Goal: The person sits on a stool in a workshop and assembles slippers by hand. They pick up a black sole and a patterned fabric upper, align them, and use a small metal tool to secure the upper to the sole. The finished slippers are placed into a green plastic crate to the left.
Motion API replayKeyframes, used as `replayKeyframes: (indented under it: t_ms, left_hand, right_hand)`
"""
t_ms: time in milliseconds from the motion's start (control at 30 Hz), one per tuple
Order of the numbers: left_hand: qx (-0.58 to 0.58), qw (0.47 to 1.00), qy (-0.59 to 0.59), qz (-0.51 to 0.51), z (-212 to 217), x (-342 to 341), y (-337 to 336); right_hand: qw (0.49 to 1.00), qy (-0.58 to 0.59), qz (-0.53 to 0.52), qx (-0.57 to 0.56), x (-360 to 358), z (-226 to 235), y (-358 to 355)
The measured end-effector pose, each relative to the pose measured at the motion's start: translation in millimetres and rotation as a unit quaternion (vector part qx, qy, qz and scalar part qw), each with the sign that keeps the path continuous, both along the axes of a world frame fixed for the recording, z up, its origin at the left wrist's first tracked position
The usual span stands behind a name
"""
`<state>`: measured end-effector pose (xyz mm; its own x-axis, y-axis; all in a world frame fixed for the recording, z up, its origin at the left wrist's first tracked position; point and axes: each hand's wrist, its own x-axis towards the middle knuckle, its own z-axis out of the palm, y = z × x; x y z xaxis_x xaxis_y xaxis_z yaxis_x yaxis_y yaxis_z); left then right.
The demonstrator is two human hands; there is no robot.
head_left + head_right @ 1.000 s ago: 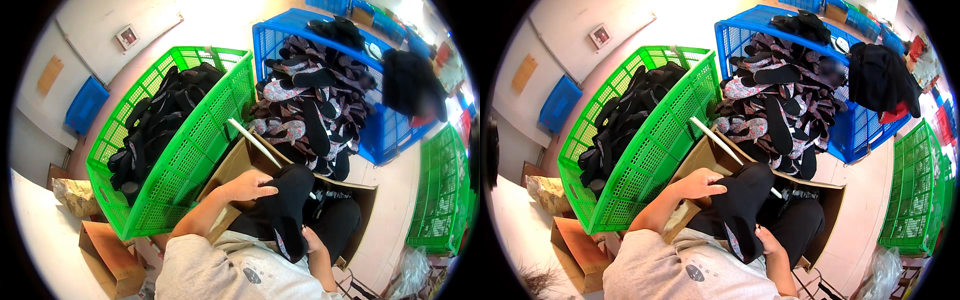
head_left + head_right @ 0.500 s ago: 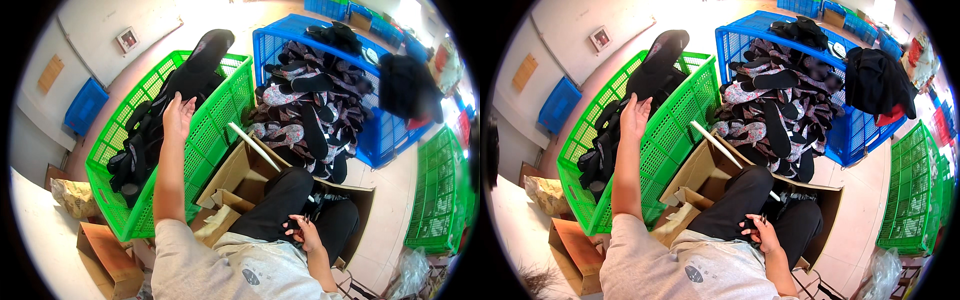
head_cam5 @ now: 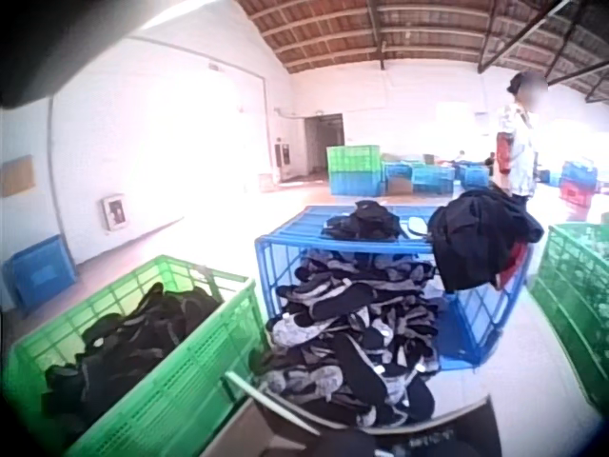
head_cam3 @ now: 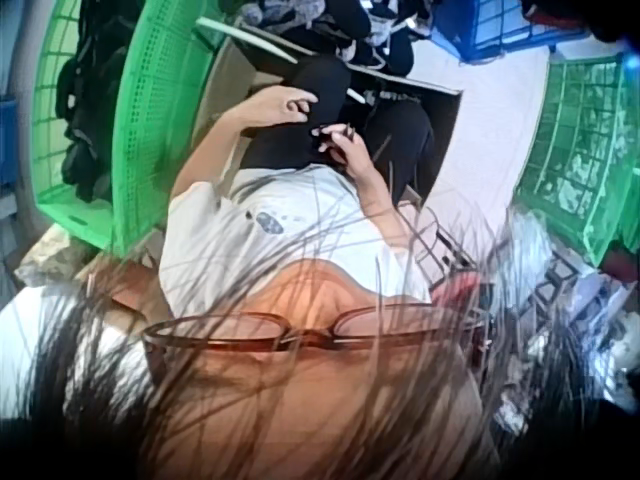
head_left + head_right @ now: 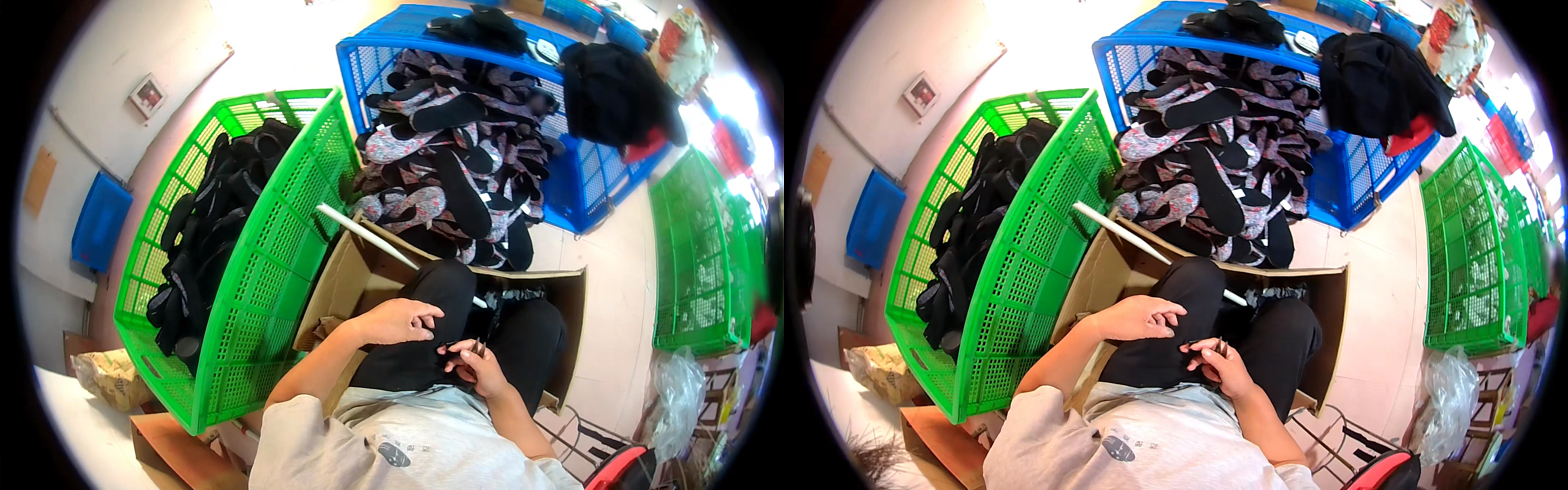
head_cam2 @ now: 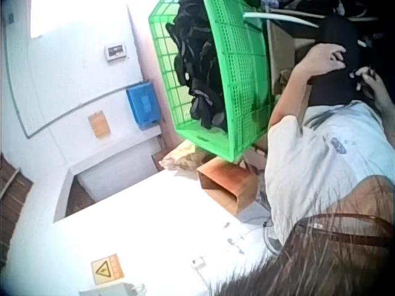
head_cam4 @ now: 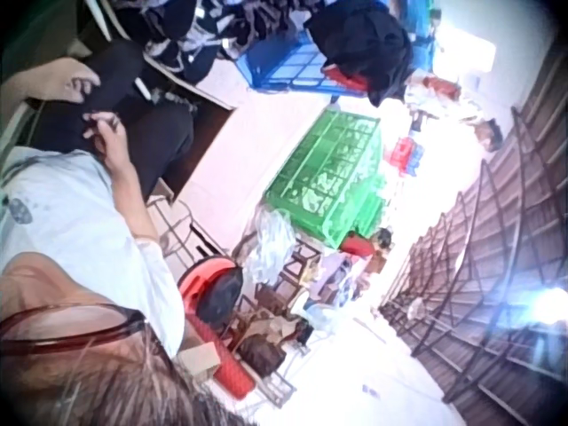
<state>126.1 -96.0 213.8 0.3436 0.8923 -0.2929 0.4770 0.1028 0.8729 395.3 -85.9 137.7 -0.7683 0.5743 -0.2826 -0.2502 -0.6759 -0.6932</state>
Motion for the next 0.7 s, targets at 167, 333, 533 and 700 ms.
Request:
replayKeyframes:
  t_ms: [167,333,533,700]
  left_hand:
    - [-0.001,0.998,0.005,0.061,-15.5,5.1,30.4]
    - [-0.091,0.937,-0.247,0.228,-61.6,6.4,98.2]
    - [-0.218,0.82,-0.388,0.359,-136.9,28.8,180.0]
    - [-0.251,0.701,-0.493,0.45,-199.1,33.4,237.1]
  right_hand:
    - [1.0,0.027,0.007,-0.003,0.2,-3.1,0.3]
    - [0.996,0.066,0.048,0.02,-0.7,-2.0,1.7]
    - [0.993,0.085,0.076,0.012,3.3,-4.2,0.4]
    - [0.992,0.083,0.09,0.004,6.0,-0.4,1.7]
